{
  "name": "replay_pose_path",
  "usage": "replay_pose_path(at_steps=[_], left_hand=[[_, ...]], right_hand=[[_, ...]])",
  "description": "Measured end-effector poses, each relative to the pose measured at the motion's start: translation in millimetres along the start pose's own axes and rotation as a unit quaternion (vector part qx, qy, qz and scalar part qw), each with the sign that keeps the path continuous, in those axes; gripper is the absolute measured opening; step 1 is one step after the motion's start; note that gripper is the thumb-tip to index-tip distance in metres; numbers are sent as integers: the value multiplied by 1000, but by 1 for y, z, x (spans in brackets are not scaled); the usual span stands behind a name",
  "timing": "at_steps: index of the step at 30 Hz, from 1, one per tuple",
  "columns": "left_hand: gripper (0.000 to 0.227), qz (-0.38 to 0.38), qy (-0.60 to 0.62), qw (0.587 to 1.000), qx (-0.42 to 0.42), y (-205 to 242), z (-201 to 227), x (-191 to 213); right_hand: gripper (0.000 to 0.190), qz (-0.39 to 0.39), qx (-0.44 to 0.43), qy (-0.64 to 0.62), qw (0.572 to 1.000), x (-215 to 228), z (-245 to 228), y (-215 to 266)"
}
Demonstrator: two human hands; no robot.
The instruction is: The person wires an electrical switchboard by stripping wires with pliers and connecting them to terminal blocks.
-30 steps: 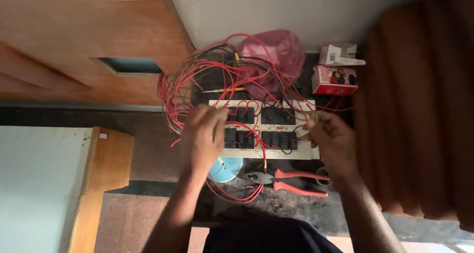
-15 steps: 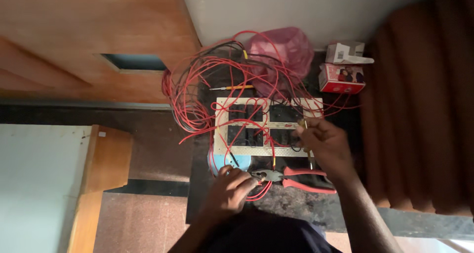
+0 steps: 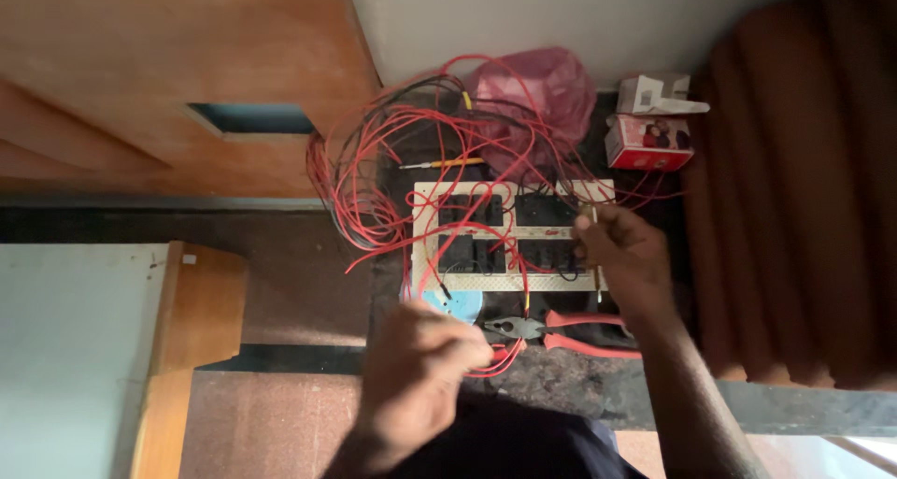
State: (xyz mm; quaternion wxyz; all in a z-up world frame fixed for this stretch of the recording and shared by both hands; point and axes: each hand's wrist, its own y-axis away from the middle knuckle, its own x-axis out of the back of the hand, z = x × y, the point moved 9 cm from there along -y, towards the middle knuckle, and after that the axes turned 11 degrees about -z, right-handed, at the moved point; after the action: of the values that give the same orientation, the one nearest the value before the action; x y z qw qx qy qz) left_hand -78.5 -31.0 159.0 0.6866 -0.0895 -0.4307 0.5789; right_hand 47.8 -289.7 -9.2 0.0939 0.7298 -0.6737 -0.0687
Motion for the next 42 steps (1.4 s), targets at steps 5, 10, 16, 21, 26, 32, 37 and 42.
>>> replay_pose_path(at_steps=[5,10,16,21,26,32,37,42], left_hand=[[13,201,108,973,27,-28,-1,93],[8,184,329,924,70,-34,-30,91],[11,-357,31,901,246,31,-89,-77],[16,-387,-89,905,151,93,-115,-113],[10,-322,-60,938,117,88,-106,-104],[20,-258,2,959,117,44,-75,-72],[15,-187,162,948,199,25,-66,-61],[36,-123,243,887,372,19,-109,-109]], right_hand=[[19,13,13,26,1000,8,11,4],[21,37,-4,37,999,22,15,-5],[23,57,-23,65,996,39,17,-15],[25,-16,50,219,974,22,6,-36],[22,12,90,397,913,-14,-19,-40],[16,55,147,473,867,-40,-55,-34],[15,22,225,427,875,-53,-93,-1],[20,-128,31,245,961,-76,-70,-1]])
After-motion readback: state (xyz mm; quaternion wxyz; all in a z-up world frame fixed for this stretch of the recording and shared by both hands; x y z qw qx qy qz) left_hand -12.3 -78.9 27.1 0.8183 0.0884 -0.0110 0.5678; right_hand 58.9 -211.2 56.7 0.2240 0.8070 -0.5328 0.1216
